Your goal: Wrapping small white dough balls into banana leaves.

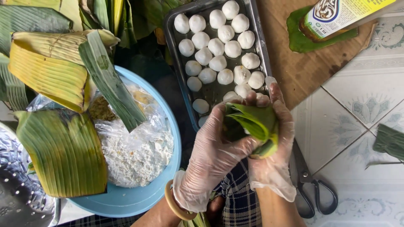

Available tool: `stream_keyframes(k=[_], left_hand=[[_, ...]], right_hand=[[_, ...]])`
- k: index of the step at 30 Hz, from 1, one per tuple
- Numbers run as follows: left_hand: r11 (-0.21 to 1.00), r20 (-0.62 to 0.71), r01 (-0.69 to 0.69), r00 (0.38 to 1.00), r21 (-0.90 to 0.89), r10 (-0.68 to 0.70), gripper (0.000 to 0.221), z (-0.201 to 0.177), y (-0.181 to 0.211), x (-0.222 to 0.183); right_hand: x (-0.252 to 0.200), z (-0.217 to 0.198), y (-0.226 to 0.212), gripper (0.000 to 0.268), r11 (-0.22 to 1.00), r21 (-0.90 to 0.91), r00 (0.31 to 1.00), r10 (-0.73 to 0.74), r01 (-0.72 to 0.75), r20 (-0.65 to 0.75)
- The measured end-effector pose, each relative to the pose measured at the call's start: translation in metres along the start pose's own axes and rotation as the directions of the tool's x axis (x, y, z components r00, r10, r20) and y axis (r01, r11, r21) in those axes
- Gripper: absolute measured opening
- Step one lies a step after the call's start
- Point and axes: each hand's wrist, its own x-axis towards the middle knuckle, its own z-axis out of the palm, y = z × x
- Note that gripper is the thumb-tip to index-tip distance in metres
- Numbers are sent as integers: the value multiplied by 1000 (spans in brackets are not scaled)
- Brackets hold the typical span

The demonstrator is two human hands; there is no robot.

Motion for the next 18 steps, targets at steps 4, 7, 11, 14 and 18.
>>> stream_keyframes(k=[4,7,11,14,18], left_hand=[[969,-1,-40,999,-242,42,33,-31,2,-13],[996,59,-81,995,31,79,30,-55,52,-52],[559,232,-273,962,783,144,54,-82,101,-110],[578,282,-298,952,759,120,47,-100,101,-149],[598,50,-154,981,787,187,65,-132,89,-189]], right_hand=[[-19,20,6,42,989,-113,993,99,-91,68],[-41,27,7,42,877,-404,947,312,-259,72],[-60,27,20,58,411,-862,632,761,-298,144],[-85,65,49,54,74,-996,469,882,-58,38],[-135,21,106,31,523,-852,611,685,-34,397]])
